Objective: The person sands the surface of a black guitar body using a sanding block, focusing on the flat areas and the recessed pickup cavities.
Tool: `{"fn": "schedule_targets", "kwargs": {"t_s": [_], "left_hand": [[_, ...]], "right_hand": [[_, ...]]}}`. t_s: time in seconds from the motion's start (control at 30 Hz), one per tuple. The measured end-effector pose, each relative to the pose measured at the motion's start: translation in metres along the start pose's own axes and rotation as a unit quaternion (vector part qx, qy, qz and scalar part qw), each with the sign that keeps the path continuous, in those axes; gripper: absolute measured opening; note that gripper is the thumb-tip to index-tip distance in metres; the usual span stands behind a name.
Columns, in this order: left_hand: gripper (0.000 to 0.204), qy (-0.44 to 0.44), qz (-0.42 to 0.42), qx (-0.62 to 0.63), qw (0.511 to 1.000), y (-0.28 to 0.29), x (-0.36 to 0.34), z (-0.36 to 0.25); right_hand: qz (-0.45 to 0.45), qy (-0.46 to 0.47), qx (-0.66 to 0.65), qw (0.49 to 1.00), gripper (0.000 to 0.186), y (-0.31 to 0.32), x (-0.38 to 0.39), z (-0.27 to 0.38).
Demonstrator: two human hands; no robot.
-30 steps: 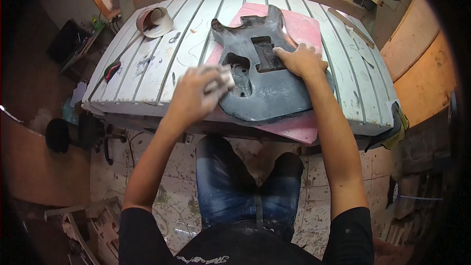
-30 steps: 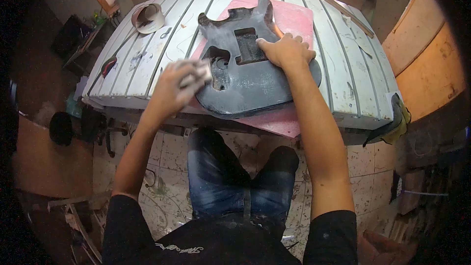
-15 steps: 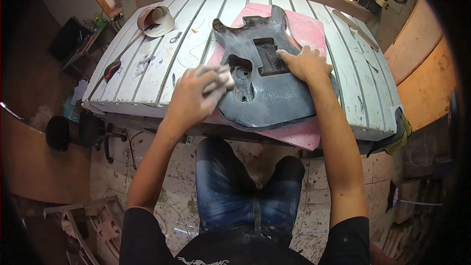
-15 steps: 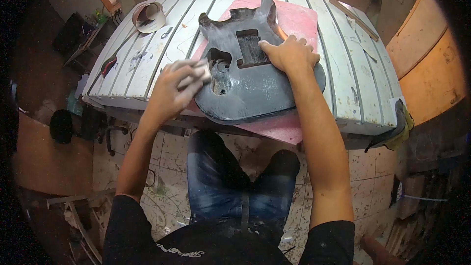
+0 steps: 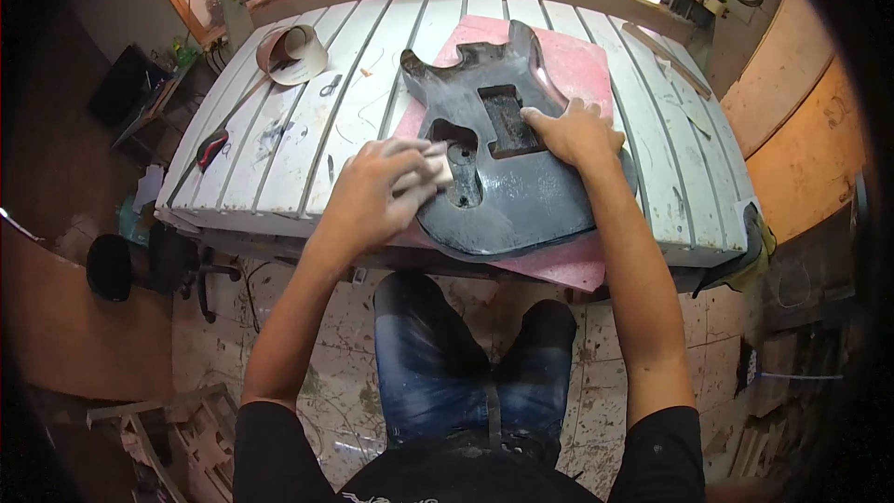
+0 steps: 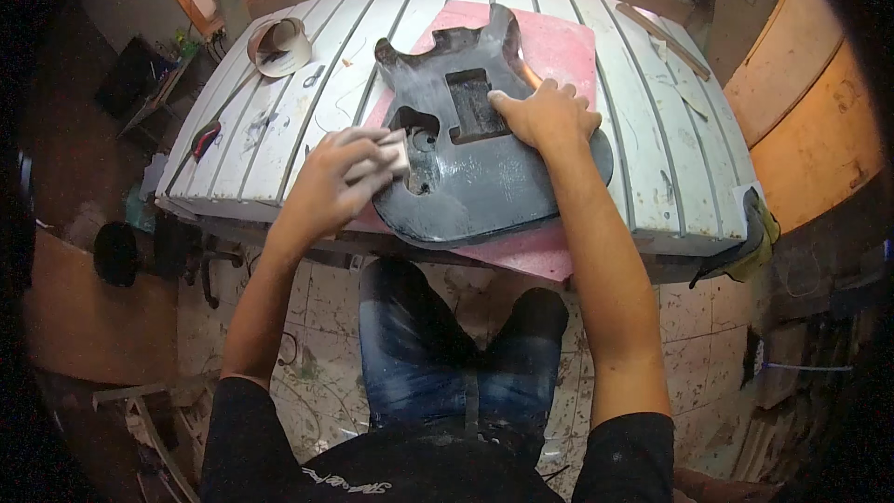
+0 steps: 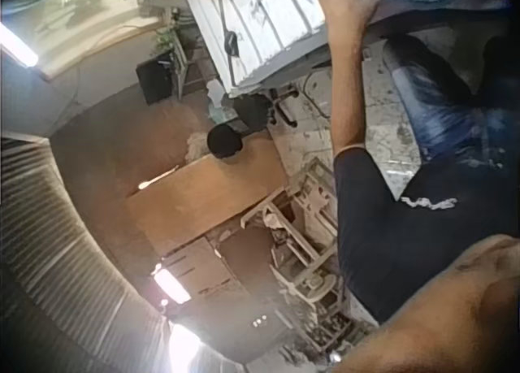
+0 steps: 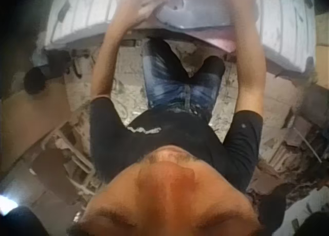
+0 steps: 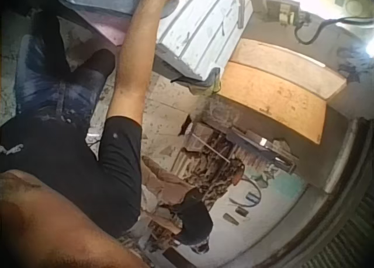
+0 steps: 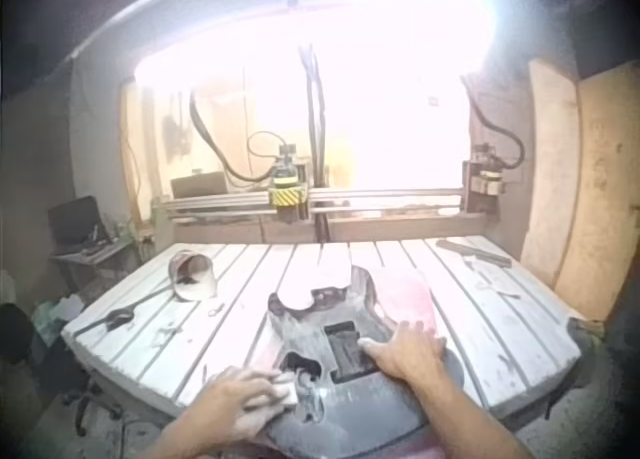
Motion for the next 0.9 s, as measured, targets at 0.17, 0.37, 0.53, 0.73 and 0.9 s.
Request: {"fn": "schedule_targets", "kwargs": {"t_s": [0.17, 0.37, 0.53, 0.73, 0.9], "left_hand": [[0.016, -0.009, 0.03, 0.015, 0.999, 0.002, -0.004, -0.003], [0.018, 0.038, -0.035, -0.011, 0.999, 0.005, -0.012, 0.013], [0.019, -0.061, -0.003, 0.009, 0.998, -0.006, -0.002, -0.015], [0.02, -0.012, -0.042, -0.018, 0.999, -0.003, -0.012, 0.008], [0.018, -0.014, -0.023, -0.005, 1.0, -0.006, -0.015, 0.01]], "right_hand": [[0.002, 0.005, 0.018, 1.0, 0.102, 0.001, 0.001, 0.001], [0.004, 0.016, 0.007, 1.0, 0.102, -0.001, 0.0, 0.008], [-0.014, -0.002, 0.004, 1.0, 0.1, 0.003, 0.0, -0.004], [-0.019, 0.015, -0.011, 1.0, 0.099, -0.002, 0.0, 0.002], [-0.017, 0.008, -0.005, 1.0, 0.098, -0.001, -0.001, -0.003]]}}
Point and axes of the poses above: each hand's wrist, its own x-axis away from the middle knuckle, its own y-axis out of the back of the hand, z = x × y, the point moved 4 cm from there along -x, towards the middle knuckle, and after that the axes turned 8 degrees about y, right-handed, at the moved point
